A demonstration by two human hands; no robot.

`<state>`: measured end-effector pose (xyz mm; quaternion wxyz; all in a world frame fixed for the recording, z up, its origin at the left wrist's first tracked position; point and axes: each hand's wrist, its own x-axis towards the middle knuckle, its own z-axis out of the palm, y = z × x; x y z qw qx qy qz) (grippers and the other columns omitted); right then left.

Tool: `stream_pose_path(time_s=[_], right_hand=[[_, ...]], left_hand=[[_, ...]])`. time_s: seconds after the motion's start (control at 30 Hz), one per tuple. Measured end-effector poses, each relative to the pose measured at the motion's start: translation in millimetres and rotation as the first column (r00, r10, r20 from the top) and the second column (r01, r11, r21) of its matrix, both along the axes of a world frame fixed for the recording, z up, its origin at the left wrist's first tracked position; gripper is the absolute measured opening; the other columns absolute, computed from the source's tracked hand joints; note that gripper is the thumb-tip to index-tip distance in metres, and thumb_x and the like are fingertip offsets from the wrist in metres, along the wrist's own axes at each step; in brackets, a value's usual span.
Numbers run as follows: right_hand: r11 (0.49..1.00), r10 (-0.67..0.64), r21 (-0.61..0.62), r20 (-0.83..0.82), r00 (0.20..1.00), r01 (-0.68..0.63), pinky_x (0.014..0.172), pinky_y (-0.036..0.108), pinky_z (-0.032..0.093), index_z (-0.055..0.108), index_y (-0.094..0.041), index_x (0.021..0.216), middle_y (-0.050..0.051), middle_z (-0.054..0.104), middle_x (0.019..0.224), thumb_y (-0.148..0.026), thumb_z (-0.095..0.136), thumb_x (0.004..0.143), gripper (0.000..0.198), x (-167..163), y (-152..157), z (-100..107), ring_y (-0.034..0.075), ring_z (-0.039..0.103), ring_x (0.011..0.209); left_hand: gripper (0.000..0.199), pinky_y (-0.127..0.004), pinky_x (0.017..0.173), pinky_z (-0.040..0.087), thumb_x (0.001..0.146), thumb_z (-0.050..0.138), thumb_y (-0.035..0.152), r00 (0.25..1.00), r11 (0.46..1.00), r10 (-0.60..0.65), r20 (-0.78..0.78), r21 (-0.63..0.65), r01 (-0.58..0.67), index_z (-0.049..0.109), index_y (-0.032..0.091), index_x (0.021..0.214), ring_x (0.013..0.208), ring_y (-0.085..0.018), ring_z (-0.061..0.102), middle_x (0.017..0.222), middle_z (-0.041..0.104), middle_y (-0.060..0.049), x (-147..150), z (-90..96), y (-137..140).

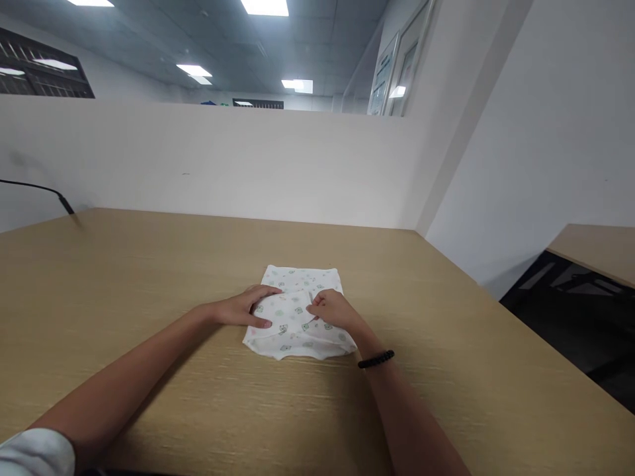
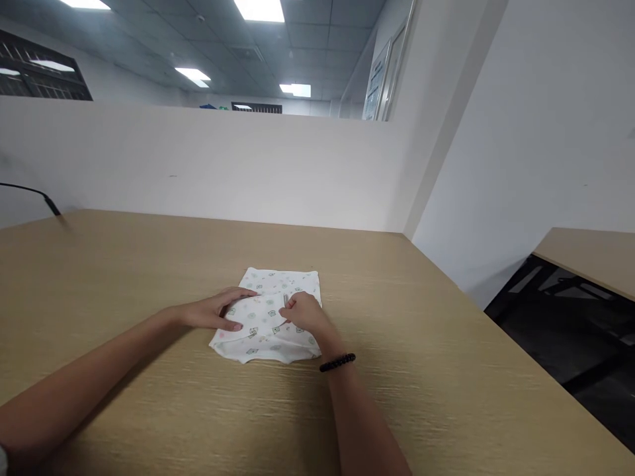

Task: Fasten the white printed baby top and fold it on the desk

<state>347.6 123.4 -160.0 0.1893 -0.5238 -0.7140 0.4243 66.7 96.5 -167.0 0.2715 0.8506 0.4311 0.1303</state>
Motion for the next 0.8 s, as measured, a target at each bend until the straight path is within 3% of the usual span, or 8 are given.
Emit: stream_pose_path(time_s=[0.17, 0.27, 0.33, 0.43, 0.53, 0.63, 0.8], right_hand=[[0.981, 0.074, -0.16, -0.232, 0.97, -0.113, 0.042, 0.017, 0.03, 0.046, -0.021, 0.087, -0.008, 0.054, 0.054, -0.02, 0.066, 0.075, 0.023, 7.4, -7.8, 18.5, 0.006, 0.046, 0.045], [0.936, 0.199, -0.274, -0.104, 0.975, -0.22, 0.042, 0.018, 0.034, 0.043, -0.021, 0.089, -0.005, 0.062, 0.059, -0.02, 0.069, 0.073, 0.03, 13.1, -8.8, 21.2, 0.008, 0.049, 0.045], [0.914, 0.285, -0.312, 0.039, 0.958, -0.26, 0.043, 0.019, 0.036, 0.044, -0.021, 0.087, -0.004, 0.062, 0.058, -0.022, 0.072, 0.072, 0.032, 14.1, -7.9, 18.4, 0.009, 0.05, 0.045], [0.968, 0.219, -0.151, 0.109, 0.97, -0.201, 0.046, 0.02, 0.036, 0.047, -0.021, 0.087, -0.006, 0.056, 0.059, -0.029, 0.074, 0.073, 0.032, 12.8, -3.9, 10.6, 0.009, 0.049, 0.049], [0.987, 0.143, 0.063, 0.059, 0.988, -0.146, 0.053, 0.02, 0.037, 0.051, -0.02, 0.089, -0.005, 0.057, 0.072, -0.032, 0.077, 0.071, 0.034, 11.1, 1.4, 2.3, 0.009, 0.052, 0.062], [0.984, 0.155, 0.073, 0.095, 0.983, -0.162, 0.059, 0.021, 0.037, 0.054, -0.018, 0.087, -0.003, 0.058, 0.078, -0.024, 0.079, 0.069, 0.031, 10.0, 3.9, -2.9, 0.011, 0.053, 0.071], [0.989, 0.114, 0.074, 0.13, 0.985, -0.124, 0.061, 0.022, 0.037, 0.054, -0.018, 0.089, -0.002, 0.059, 0.08, -0.017, 0.076, 0.069, 0.03, 7.2, 2.0, -3.4, 0.012, 0.054, 0.072]], left_hand=[[0.086, -0.04, 0.111, 0.035, 0.079, 0.069, 0.058, 0.997, 0.994, -0.053, 0.052, -0.092, 0.058, 0.031, 0.029, 0.15, 0.137, -0.03, 0.037, 0.151, 0.037, -0.01, -12.3, -1.1, 3.9], [0.081, -0.043, 0.116, 0.028, 0.08, 0.068, 0.058, 0.992, 0.991, -0.115, 0.046, -0.056, 0.118, 0.035, 0.032, 0.149, 0.14, -0.03, 0.032, 0.153, 0.036, -0.008, -16.2, 1.8, 4.3], [0.077, -0.051, 0.12, 0.014, 0.082, 0.066, 0.059, 0.994, 0.994, -0.109, -0.002, -0.011, 0.109, 0.036, 0.034, 0.148, 0.146, -0.033, 0.021, 0.157, 0.032, -0.006, -13.0, 6.1, 2.1], [0.072, -0.064, 0.115, -0.008, 0.087, 0.057, 0.061, 0.995, 0.998, -0.061, -0.082, 0.028, 0.063, 0.03, 0.039, 0.15, 0.149, -0.037, 0.003, 0.162, 0.02, -0.004, 0.1, 12.2, -4.6], [0.081, -0.067, 0.111, -0.012, 0.087, 0.054, 0.065, 0.978, 0.992, -0.127, -0.163, -0.009, 0.128, 0.016, 0.04, 0.154, 0.148, -0.04, -0.007, 0.164, 0.005, -0.004, 14.5, 12.6, -11.3], [0.097, -0.069, 0.11, -0.011, 0.078, 0.06, 0.072, 0.946, 0.981, -0.192, -0.26, -0.059, 0.183, 0.011, 0.038, 0.154, 0.146, -0.043, -0.013, 0.163, -0.003, -0.007, 18.1, 9.1, -13.1], [0.104, -0.073, 0.106, -0.01, 0.073, 0.067, 0.068, 0.915, 0.981, -0.191, -0.356, -0.097, 0.167, 0.008, 0.04, 0.154, 0.144, -0.045, -0.016, 0.162, -0.01, -0.009, 3.0, 9.5, -8.0]])
